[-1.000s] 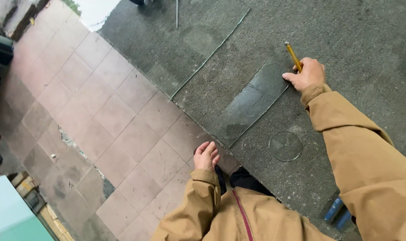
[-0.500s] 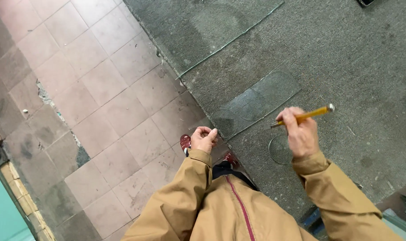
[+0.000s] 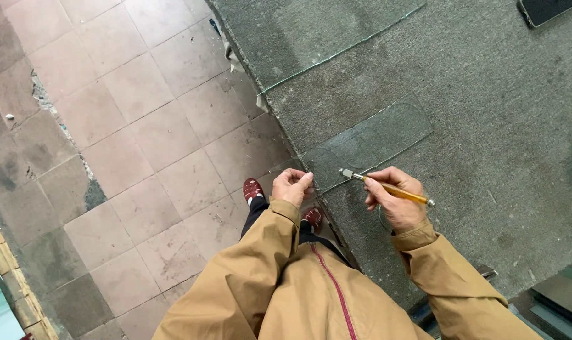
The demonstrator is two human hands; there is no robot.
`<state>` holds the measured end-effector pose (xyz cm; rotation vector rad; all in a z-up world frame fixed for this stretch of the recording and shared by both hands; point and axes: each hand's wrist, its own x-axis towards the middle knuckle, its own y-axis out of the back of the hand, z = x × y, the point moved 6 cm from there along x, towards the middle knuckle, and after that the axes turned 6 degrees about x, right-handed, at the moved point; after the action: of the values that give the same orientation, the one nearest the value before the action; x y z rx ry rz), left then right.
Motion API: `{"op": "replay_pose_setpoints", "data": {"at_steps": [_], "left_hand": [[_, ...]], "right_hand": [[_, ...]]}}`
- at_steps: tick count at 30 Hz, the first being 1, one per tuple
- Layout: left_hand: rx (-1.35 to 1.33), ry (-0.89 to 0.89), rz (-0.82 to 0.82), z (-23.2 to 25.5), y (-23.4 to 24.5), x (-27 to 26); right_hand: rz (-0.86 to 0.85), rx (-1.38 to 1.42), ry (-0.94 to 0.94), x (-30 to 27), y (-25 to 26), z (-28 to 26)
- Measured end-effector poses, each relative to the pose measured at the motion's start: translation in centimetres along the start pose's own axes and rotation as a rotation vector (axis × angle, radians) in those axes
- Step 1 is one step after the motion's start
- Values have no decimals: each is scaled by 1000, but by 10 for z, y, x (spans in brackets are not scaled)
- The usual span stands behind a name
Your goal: Cutting glass sheets into specific shapes using manual and circular glass cutters
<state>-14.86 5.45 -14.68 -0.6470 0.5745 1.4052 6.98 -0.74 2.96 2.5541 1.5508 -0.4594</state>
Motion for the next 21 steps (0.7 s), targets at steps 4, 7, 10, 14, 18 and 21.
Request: {"op": "replay_pose_setpoints", "data": {"at_steps": [4, 7, 10, 14, 18, 21], "left_hand": [[-5, -9, 14, 9, -4, -10], [-4, -2, 25, 13, -3, -15], [5, -7, 8, 5, -1, -4], [3, 0, 0, 12, -1, -11], [0, 7, -3, 5, -2, -5], [-6, 22, 10, 7, -2, -8]], "right_hand": [[8, -54, -12, 3, -1, -2], [-4, 6, -7, 7, 6, 1], [-11, 117, -60, 5, -6, -12], [-7, 64, -22, 4, -4, -11], [-6, -145, 116, 7, -2, -13], [-20, -287, 217, 6, -7, -23]]}}
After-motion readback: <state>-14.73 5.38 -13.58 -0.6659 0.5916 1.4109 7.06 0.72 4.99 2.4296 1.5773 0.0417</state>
